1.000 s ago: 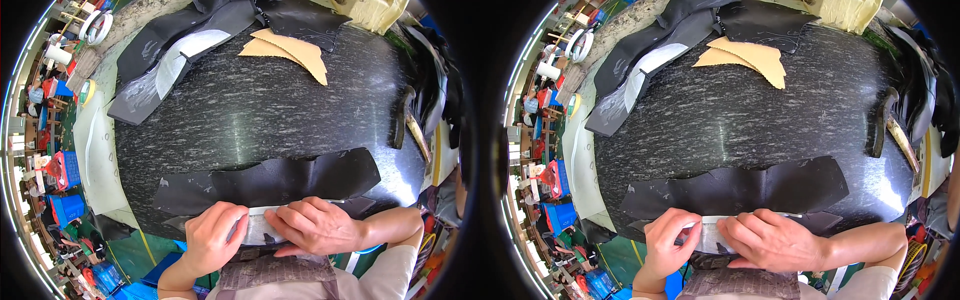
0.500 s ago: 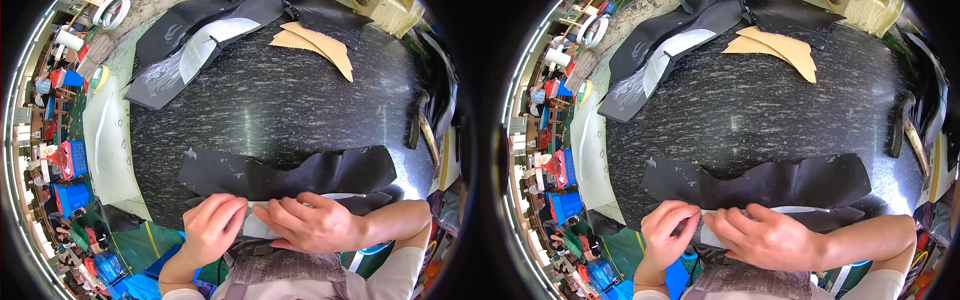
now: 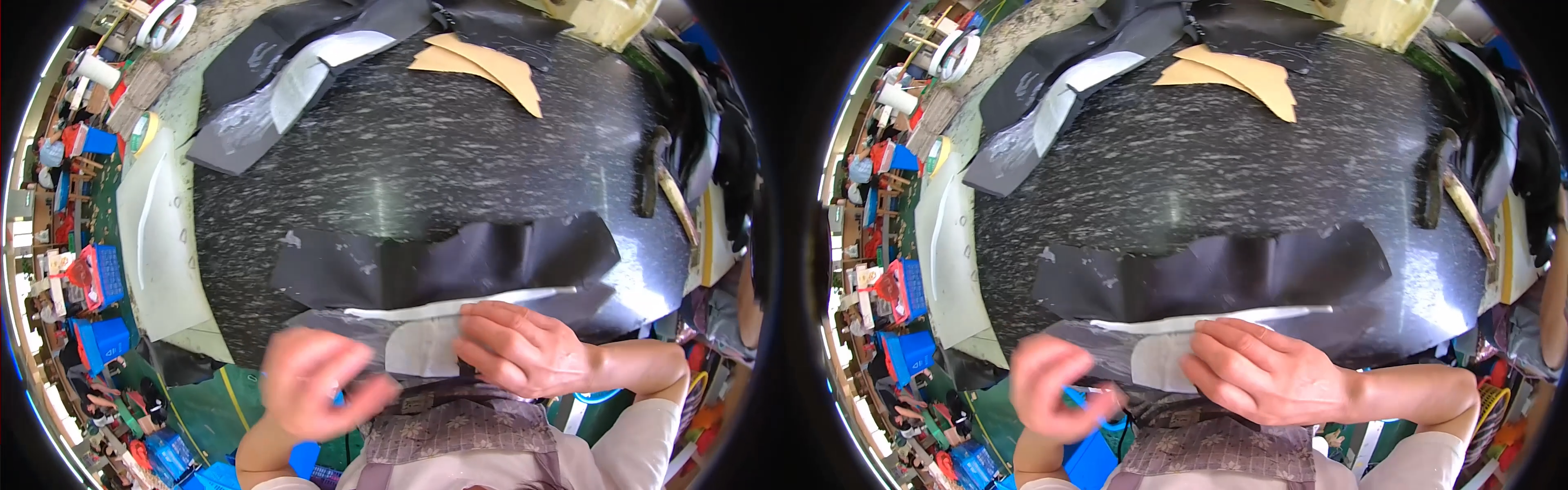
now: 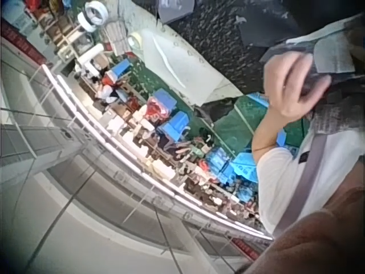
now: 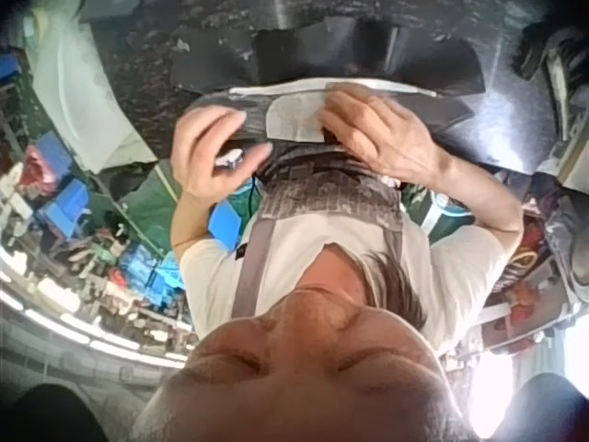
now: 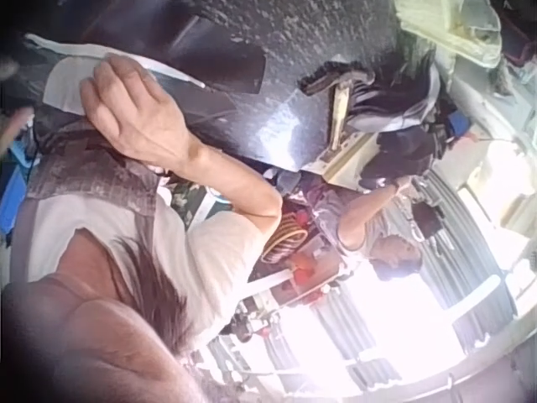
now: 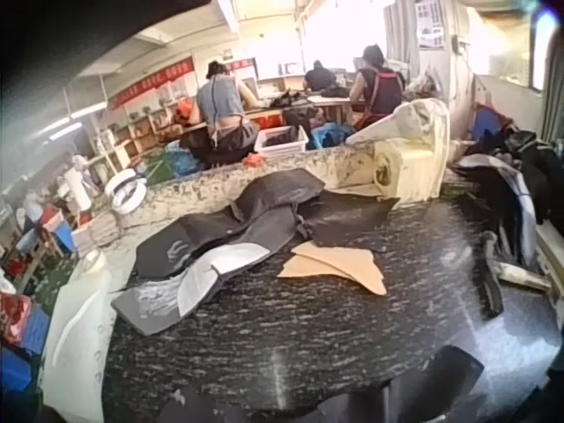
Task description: Assembling shoe upper components by applying reinforcement strips and folding edges at a factory workbench.
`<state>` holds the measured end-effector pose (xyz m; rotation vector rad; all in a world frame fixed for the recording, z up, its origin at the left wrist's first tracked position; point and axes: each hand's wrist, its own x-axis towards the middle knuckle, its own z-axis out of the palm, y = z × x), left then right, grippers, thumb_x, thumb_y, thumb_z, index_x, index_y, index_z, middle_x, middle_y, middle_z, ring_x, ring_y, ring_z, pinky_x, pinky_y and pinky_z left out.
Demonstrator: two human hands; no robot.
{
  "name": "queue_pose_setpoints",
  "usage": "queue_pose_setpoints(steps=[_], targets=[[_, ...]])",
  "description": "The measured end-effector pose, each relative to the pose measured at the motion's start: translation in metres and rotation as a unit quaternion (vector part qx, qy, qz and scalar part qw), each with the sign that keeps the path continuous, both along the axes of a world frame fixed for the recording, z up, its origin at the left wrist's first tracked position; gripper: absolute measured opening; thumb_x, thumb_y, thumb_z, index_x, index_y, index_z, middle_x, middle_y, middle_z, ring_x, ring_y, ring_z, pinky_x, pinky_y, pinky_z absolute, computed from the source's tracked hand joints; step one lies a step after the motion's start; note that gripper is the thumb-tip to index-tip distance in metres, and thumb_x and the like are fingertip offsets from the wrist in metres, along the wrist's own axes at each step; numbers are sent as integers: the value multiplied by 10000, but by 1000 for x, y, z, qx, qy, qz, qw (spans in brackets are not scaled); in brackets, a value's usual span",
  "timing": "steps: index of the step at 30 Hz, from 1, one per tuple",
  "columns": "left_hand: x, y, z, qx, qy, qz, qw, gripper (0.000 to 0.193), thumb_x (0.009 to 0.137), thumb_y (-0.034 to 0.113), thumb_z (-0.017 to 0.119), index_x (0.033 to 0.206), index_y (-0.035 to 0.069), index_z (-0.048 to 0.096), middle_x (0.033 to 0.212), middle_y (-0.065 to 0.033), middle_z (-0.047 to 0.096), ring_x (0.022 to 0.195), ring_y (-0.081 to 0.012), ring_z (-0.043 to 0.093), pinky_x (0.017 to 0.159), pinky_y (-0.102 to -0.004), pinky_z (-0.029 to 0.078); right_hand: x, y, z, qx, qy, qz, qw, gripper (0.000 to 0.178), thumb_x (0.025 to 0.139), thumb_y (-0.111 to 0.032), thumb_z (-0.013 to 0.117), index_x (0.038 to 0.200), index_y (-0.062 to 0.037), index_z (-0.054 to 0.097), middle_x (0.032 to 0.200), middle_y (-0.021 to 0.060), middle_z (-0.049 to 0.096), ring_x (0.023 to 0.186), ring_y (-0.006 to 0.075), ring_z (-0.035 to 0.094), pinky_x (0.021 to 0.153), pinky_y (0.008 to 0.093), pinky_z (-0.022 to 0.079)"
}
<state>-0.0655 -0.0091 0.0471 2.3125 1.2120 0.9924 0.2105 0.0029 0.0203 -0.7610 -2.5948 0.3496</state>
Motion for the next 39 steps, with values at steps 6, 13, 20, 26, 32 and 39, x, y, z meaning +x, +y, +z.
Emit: queue_pose_setpoints(steps=[6, 13, 20, 26, 32, 39], targets=[[46, -3, 0, 74, 241, -215, 944, 347, 790, 65, 650, 1088, -111, 669, 1193, -226, 641, 1175, -361, 611, 992, -412, 524, 8, -21, 2, 14, 33, 5, 999, 230, 764, -136, 686, 933, 19, 679, 1079, 121, 649, 1070, 263, 653, 968, 390, 537], [66, 18, 33, -9, 276, -289, 917, 391, 829, 281, 693, 1034, -50, 668, 1087, -190, 649, 1069, -316, 637, 972, -413, 514, 14, -28, 11, 81, -95, -12, 992, 327, 810, -170, 651, 1035, 65, 687, 1258, 171, 631, 1214, 291, 592, 1069, 396, 464], [117, 88, 19, -144, 289, -265, 909, 244, 814, 251, 676, 765, 36, 571, 850, -116, 562, 825, -267, 597, 716, -389, 493, 9, -45, -4, 58, -51, -54, 996, 388, 774, -197, 585, 1066, 30, 705, 1239, 147, 635, 1204, 263, 579, 1065, 400, 442], [124, 2, 6, -17, 169, -195, 966, 226, 755, 42, 650, 957, -59, 639, 1109, -200, 647, 890, -335, 669, 767, -380, 552, 28, -47, -17, -43, 45, -56, 996, 261, 773, -228, 648, 959, -57, 714, 1042, 59, 657, 1114, 203, 588, 1065, 411, 438], [152, 4, 7, -71, 151, -21, 986, 477, 828, 55, 713, 1286, -19, 600, 1014, -125, 705, 781, -239, 670, 690, -348, 530, 95, -56, -23, 89, 58, -128, 986, 371, 799, -181, 720, 1141, -36, 709, 1239, 85, 658, 1076, 200, 624, 931, 299, 502], [141, -6, 4, 79, 274, -188, 940, 449, 846, 69, 592, 1276, -56, 615, 1223, -169, 669, 1055, -230, 611, 865, -280, 520, 99, -68, -23, -7, 7, -199, 980, 371, 751, -173, 769, 1104, -73, 716, 1186, 82, 670, 1096, 266, 626, 979, 415, 486]])
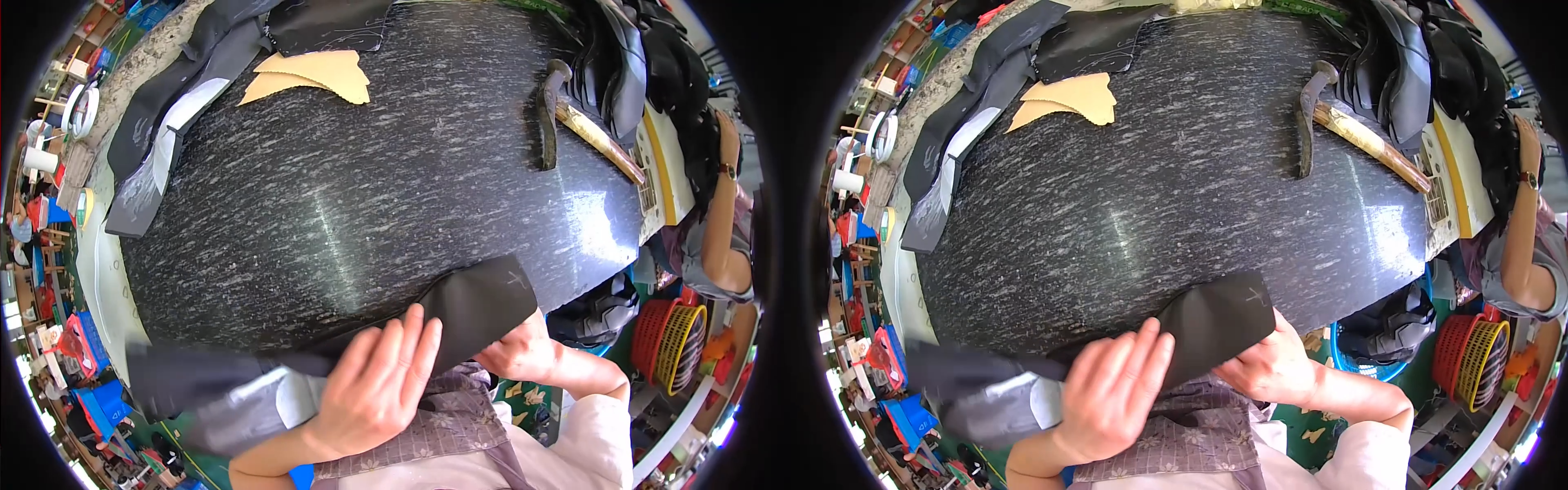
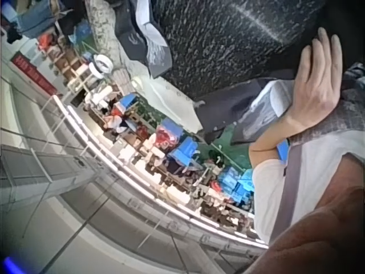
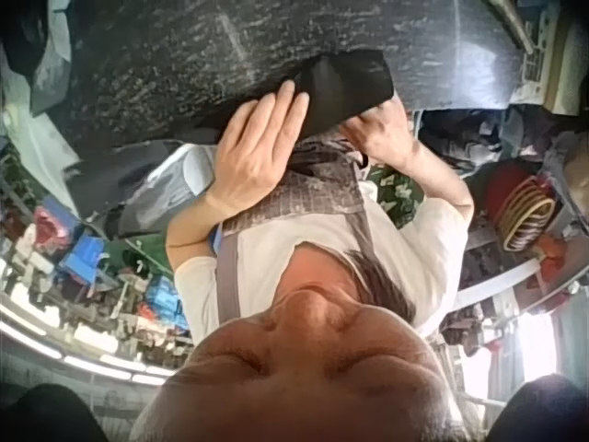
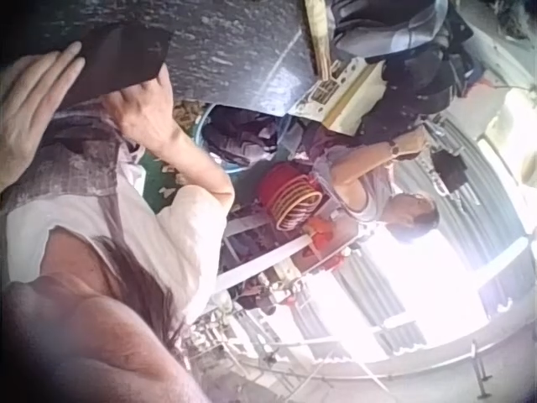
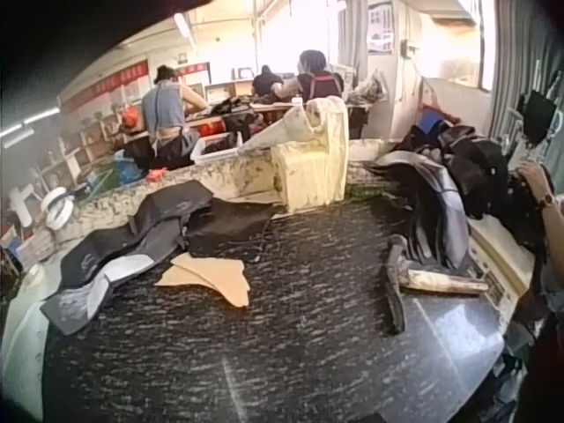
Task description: Assembling shoe upper components by applying reinforcement strips and folding edges at a factory workbench.
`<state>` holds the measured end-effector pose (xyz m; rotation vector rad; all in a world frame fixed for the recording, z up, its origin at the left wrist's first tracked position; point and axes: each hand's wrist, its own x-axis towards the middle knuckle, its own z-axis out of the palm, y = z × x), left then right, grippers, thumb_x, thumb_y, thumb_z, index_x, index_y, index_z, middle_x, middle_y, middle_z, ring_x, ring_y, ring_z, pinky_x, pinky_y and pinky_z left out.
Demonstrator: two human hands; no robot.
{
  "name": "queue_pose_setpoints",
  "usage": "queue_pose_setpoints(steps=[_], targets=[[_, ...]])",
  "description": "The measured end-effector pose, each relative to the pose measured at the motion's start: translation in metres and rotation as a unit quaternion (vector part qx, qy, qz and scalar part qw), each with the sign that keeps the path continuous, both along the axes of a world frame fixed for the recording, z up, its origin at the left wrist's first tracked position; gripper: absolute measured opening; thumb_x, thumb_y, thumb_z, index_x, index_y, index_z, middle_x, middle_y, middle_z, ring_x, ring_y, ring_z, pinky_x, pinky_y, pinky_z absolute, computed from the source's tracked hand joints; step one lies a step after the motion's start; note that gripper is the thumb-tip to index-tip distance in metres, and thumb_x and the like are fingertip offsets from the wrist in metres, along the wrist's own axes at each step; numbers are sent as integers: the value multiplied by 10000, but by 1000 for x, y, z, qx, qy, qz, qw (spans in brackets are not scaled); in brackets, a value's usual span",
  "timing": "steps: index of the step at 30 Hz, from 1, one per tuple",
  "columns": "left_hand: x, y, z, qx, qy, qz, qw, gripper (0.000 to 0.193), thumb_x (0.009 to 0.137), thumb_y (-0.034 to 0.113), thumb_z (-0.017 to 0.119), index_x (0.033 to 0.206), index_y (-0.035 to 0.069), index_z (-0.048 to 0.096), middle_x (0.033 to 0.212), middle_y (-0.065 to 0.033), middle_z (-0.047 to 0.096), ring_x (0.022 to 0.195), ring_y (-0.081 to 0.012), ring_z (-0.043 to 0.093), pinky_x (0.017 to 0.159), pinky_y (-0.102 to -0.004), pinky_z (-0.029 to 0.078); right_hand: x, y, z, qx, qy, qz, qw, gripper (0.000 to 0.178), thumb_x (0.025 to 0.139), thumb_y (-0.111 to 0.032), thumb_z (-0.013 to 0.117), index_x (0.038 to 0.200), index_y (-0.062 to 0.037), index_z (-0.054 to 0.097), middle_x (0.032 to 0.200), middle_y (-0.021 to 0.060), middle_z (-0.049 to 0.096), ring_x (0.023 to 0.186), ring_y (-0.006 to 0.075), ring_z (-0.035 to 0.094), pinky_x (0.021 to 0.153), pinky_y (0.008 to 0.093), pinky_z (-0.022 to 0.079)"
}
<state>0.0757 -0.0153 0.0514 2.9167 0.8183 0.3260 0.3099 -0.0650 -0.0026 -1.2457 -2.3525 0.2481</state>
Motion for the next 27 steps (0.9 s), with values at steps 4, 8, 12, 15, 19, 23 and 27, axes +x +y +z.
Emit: queue_pose_setpoints(steps=[4, 8, 12, 15, 19, 23, 27], targets=[[-4, -2, -18, 82, 73, -71, 991, 434, 880, 60, 535, 1278, -99, 604, 1294, -227, 628, 1167, -286, 560, 994, -327, 511, 6, 3, 2, -31, 45, 4, 999, 401, 689, -50, 773, 1083, -46, 700, 1163, 115, 666, 1107, 347, 639, 944, 467, 525], [-2, -4, -16, 67, 90, -58, 992, 422, 867, 71, 559, 1257, -77, 625, 1299, -207, 630, 1146, -279, 587, 973, -322, 522, 6, 25, 19, -138, 310, -191, 921, 479, 707, 16, 727, 1176, 28, 631, 1123, 186, 632, 957, 341, 667, 789, 386, 588], [-6, -1, -16, 43, 64, -54, 996, 416, 862, 86, 550, 1238, -73, 633, 1283, -199, 638, 1147, -275, 578, 983, -315, 514, 17, 76, 33, -115, 124, 26, 985, 435, 751, -68, 716, 1164, 31, 619, 1037, 145, 614, 876, 257, 677, 632, 305, 583], [-3, 1, -16, 42, 64, -52, 996, 422, 868, 119, 532, 1236, -55, 644, 1293, -188, 634, 1132, -264, 571, 992, -312, 501, 21, 87, 34, -57, 10, 158, 986, 424, 757, -103, 684, 1159, 15, 621, 1005, 110, 611, 784, 190, 680, 547, 279, 564], [-1, 2, -14, 71, 103, -58, 990, 437, 889, 162, 509, 1262, -18, 649, 1343, -166, 612, 1105, -247, 557, 983, -298, 493, 25, 96, 27, 27, 15, 203, 979, 381, 721, -87, 674, 1093, -7, 670, 985, 68, 618, 652, 119, 650, 467, 269, 524], [3, 3, -13, 79, 112, -70, 988, 403, 870, 86, 563, 1247, -24, 652, 1326, -137, 633, 1098, -258, 567, 932, -288, 528, 36, 93, 24, 97, 6, 228, 969, 273, 713, -81, 713, 982, -37, 722, 994, 37, 628, 575, 75, 559, 446, 212, 457], [3, 4, -14, 72, 111, -74, 988, 397, 872, 74, 565, 1246, -23, 656, 1343, -137, 627, 1077, -254, 564, 889, -292, 546, 39, 99, 29, 117, -65, 228, 964, 291, 742, -124, 722, 1032, -96, 738, 1058, 12, 634, 596, 70, 508, 466, 201, 407]])
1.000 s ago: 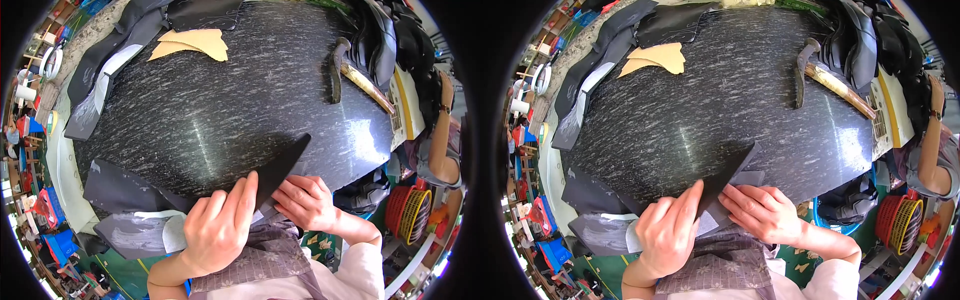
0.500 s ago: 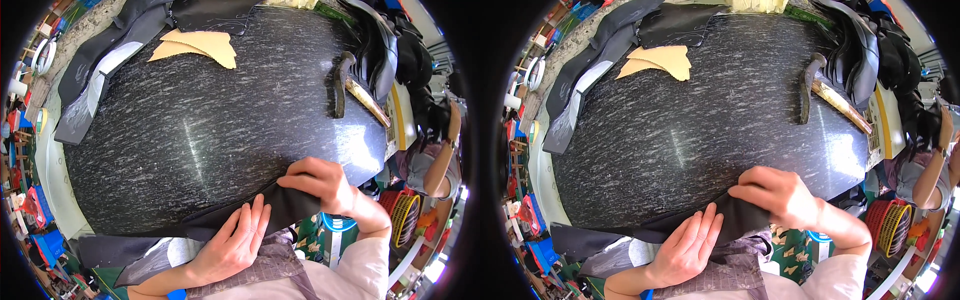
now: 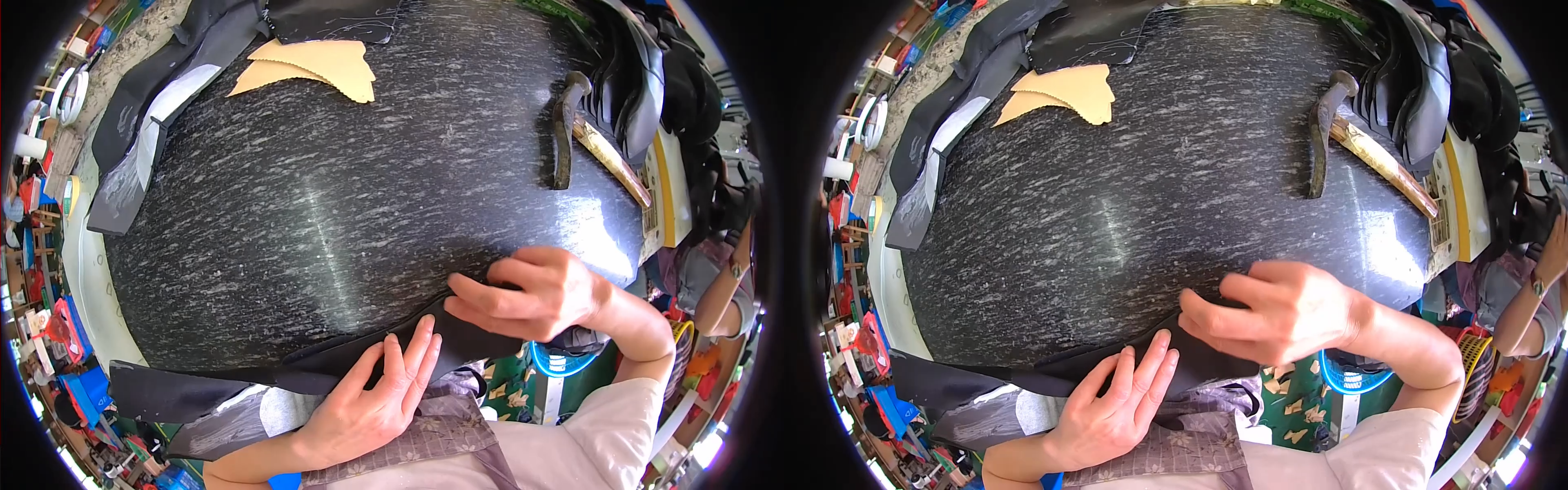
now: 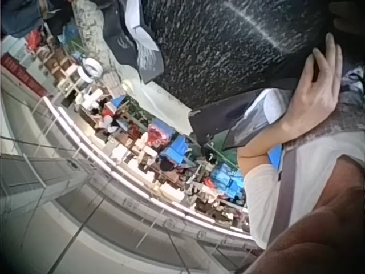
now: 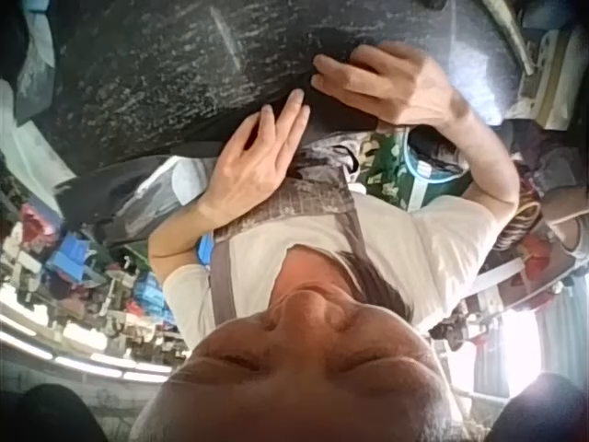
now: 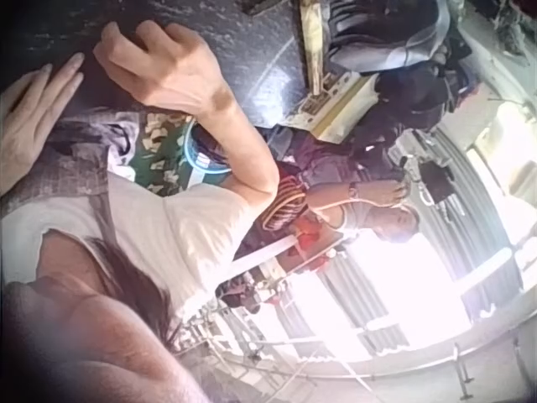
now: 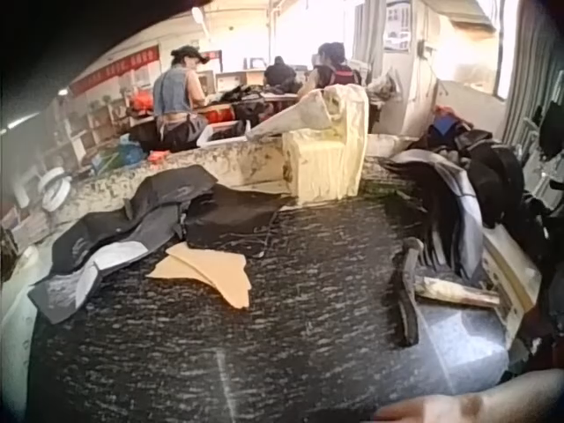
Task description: Assembling shoe upper components by applying reinforcement strips and folding edges at a factory workbench.
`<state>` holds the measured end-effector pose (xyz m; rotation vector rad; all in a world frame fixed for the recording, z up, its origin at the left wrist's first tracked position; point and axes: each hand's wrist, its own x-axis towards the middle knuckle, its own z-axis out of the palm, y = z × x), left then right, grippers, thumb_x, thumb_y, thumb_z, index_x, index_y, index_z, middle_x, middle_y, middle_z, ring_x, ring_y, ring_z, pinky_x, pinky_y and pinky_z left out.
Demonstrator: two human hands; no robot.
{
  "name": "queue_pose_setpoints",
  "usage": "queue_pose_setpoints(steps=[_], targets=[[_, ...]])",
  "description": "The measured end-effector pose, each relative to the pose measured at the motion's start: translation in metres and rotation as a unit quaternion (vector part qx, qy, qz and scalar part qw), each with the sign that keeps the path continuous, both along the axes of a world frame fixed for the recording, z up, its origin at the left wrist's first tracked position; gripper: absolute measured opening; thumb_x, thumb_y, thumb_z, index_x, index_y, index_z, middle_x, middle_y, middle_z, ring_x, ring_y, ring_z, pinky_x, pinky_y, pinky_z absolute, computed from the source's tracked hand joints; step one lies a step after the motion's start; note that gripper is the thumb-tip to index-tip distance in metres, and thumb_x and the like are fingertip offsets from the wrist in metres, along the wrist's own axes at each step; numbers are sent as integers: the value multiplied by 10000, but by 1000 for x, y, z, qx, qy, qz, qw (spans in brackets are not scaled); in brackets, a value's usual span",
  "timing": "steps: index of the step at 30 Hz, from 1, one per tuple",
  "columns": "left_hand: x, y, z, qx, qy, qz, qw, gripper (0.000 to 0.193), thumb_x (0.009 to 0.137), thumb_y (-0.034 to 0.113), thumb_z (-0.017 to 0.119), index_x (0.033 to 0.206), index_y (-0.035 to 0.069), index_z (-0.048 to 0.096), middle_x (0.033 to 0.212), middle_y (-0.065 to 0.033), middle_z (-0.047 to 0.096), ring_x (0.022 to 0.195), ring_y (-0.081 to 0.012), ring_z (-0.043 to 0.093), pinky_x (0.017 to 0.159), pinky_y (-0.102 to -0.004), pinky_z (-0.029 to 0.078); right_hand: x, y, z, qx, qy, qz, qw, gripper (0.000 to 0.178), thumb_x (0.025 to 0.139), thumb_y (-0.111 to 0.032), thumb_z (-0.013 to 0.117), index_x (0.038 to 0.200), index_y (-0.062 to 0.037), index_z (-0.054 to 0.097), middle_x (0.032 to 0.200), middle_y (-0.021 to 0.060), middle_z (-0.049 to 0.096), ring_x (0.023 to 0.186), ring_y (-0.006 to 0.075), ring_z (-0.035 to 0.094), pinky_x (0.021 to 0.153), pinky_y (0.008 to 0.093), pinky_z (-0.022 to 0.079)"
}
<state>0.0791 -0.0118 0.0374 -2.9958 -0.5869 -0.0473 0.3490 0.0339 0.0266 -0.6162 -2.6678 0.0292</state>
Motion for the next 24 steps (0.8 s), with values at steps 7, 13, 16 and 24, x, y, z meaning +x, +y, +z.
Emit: queue_pose_setpoints(steps=[7, 13, 16, 24], targets=[[3, -4, 3, 85, 63, -12, 994, 434, 857, 184, 520, 1212, -8, 680, 1326, -162, 632, 1032, -243, 566, 937, -331, 504, 5, -12, 23, -49, 96, -38, 993, 371, 632, -126, 729, 989, -25, 713, 1164, 151, 679, 929, 229, 653, 731, 362, 548], [-31, 0, 30, 2, -69, 47, 997, 295, 813, 138, 579, 1014, -34, 709, 968, -138, 691, 904, -234, 671, 956, -405, 533, -51, -39, -7, -366, 199, -40, 908, 649, 812, -361, 778, 1273, 40, 558, 1201, 181, 600, 1010, 316, 636, 862, 388, 538], [-49, 27, 44, 75, -26, 139, 987, 186, 784, 100, 621, 922, 3, 700, 827, -69, 631, 784, -186, 627, 843, -364, 536, -57, -39, -9, -337, 156, -42, 928, 514, 843, -298, 741, 1252, -4, 634, 1238, 132, 631, 1042, 262, 639, 847, 356, 523], [-61, 37, 33, -15, 33, -92, 995, 87, 763, 151, 636, 754, 66, 648, 705, 8, 497, 655, -124, 502, 610, -269, 363, -71, -34, 7, -212, 18, -6, 977, 463, 771, -243, 664, 1214, -115, 707, 1363, -61, 596, 992, 118, 545, 701, 231, 438]])
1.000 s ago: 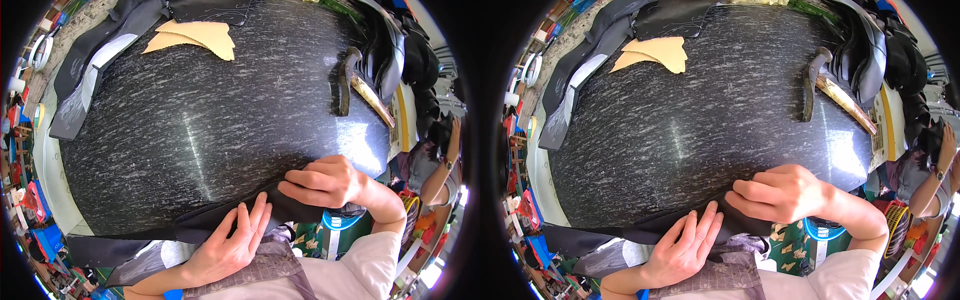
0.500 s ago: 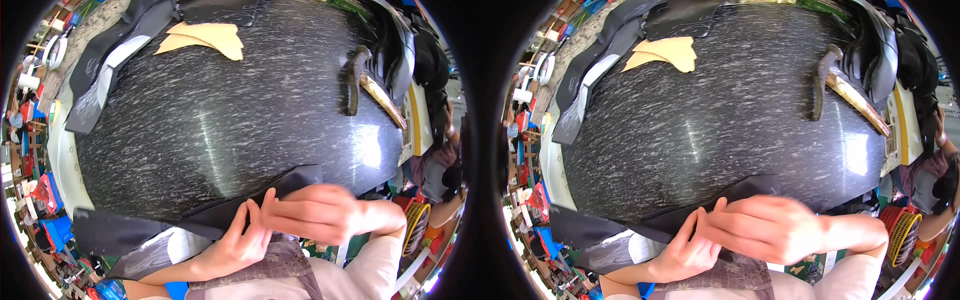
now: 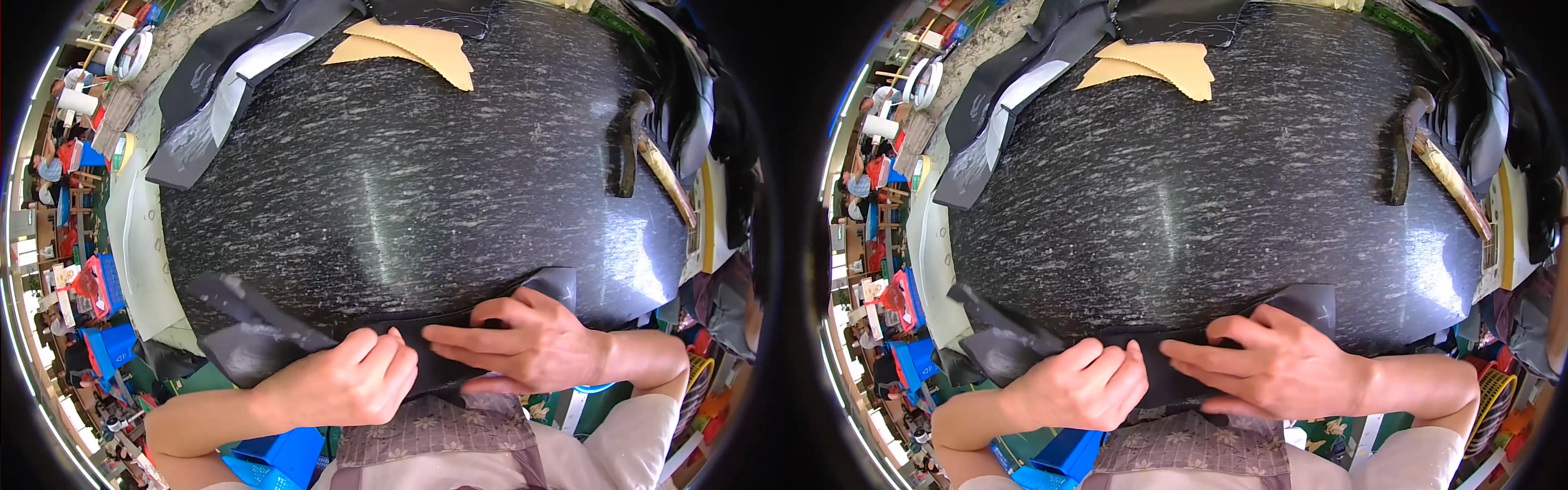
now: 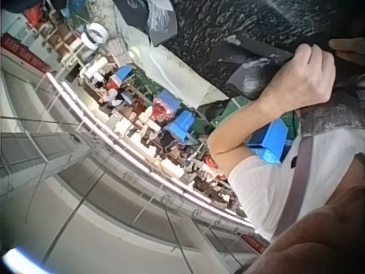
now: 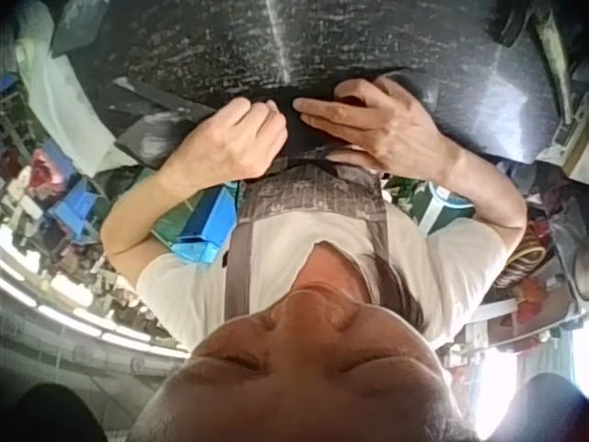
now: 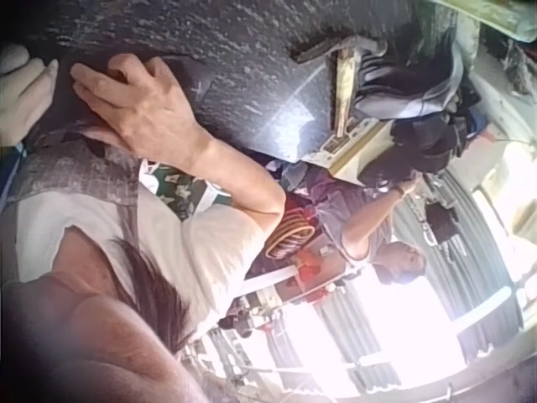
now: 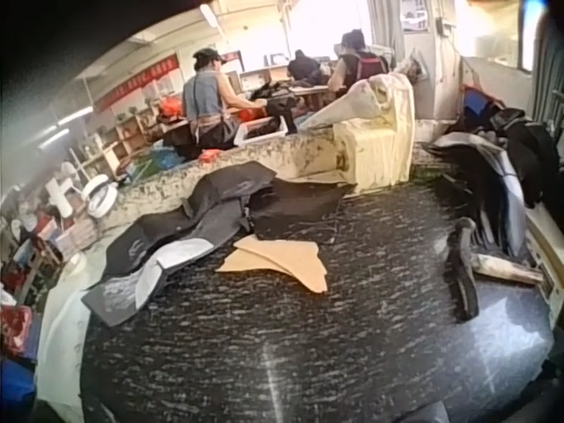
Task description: Assembling shoe upper components by applying reinforcement strips and folding edges at a factory workbench.
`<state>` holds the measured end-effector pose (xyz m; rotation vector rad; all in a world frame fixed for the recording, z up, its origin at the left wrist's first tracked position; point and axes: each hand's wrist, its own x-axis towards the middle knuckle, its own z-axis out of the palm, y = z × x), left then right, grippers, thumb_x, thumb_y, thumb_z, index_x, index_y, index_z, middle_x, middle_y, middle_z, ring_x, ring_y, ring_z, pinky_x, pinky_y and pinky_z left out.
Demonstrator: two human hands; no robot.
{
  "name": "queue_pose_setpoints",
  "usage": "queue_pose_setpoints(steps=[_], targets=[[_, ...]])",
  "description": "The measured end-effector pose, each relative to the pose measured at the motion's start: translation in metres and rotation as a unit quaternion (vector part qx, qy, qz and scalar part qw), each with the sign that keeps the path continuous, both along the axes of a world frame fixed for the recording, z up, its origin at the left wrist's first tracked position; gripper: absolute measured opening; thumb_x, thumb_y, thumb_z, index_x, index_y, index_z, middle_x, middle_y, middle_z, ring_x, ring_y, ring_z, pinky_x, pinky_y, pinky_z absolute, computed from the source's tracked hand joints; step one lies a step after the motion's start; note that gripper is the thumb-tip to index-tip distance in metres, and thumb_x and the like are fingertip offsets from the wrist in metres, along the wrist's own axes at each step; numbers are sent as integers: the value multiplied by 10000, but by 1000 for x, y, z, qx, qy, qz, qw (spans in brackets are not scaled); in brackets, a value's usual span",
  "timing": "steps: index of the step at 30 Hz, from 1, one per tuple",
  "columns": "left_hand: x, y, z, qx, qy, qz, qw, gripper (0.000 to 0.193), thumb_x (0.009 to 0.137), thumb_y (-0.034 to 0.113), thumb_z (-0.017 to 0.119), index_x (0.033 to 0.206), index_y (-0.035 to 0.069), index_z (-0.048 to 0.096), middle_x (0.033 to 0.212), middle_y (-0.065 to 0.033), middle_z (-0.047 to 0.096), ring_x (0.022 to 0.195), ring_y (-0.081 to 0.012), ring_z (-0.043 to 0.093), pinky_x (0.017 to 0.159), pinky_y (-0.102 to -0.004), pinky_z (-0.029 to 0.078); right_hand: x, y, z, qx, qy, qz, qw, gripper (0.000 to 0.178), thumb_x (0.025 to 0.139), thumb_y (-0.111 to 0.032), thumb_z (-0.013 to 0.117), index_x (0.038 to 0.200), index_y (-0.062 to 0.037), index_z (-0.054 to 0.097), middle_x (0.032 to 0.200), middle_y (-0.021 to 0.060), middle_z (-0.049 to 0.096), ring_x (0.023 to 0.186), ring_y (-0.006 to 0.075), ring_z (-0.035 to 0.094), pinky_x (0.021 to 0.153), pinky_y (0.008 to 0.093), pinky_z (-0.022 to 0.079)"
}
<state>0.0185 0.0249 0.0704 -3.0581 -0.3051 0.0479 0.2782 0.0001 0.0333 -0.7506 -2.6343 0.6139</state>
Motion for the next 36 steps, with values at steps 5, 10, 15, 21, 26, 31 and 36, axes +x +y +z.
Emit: queue_pose_setpoints(steps=[5, 10, 15, 21, 26, 31, 36], targets=[[-14, 15, -7, -3, -43, 128, 991, 125, 742, 172, 658, 822, 77, 645, 848, -19, 576, 729, -154, 556, 732, -332, 458, -5, 14, 12, 109, -97, 66, 987, 483, 773, -251, 640, 1217, -69, 691, 1156, -50, 639, 934, 107, 497, 698, 255, 411], [-10, -21, -6, -129, -167, 242, 947, 202, 739, 88, 685, 928, 16, 695, 739, -30, 568, 593, -151, 529, 868, -407, 523, 23, 25, 33, 162, -143, 62, 974, 421, 819, -256, 676, 1153, 0, 691, 1104, 24, 640, 998, 159, 570, 798, 304, 457], [-4, -31, -18, -62, -199, 245, 947, 240, 730, 102, 667, 957, 44, 718, 793, -15, 603, 567, -135, 488, 880, -394, 516, -5, 6, 9, -17, 5, -36, 999, 365, 767, -172, 680, 1082, 13, 682, 1163, 112, 630, 939, 216, 648, 727, 299, 553], [-19, -37, -49, -43, -198, 179, 963, 330, 771, 155, 655, 1090, 152, 740, 1011, -40, 616, 668, -147, 521, 721, -331, 504, -9, -5, 8, 107, -53, 10, 993, 452, 699, -151, 646, 1114, 16, 711, 1185, 73, 641, 1042, 167, 626, 801, 266, 543], [-35, -52, -44, -13, -141, 218, 966, 436, 823, 174, 606, 1244, 196, 714, 1054, -41, 586, 773, -162, 537, 723, -333, 475, -22, -1, 19, 163, -120, 29, 979, 345, 674, -144, 659, 984, -2, 712, 1121, 125, 651, 906, 189, 663, 719, 270, 566], [-30, -51, -48, -60, -244, 271, 929, 388, 758, 193, 644, 1131, 165, 746, 1016, 8, 647, 792, -152, 561, 779, -354, 421, -26, 6, 8, 119, -6, 29, 992, 165, 650, -116, 671, 788, -40, 625, 1085, 186, 653, 864, 242, 690, 673, 279, 604], [-35, -46, -40, -147, -257, 305, 905, 308, 746, 186, 665, 1037, 156, 762, 1022, 72, 699, 792, -123, 579, 886, -418, 361, -25, -2, 1, 117, 12, 14, 993, 181, 686, -168, 654, 823, -54, 620, 1105, 155, 685, 940, 216, 691, 772, 271, 590]])
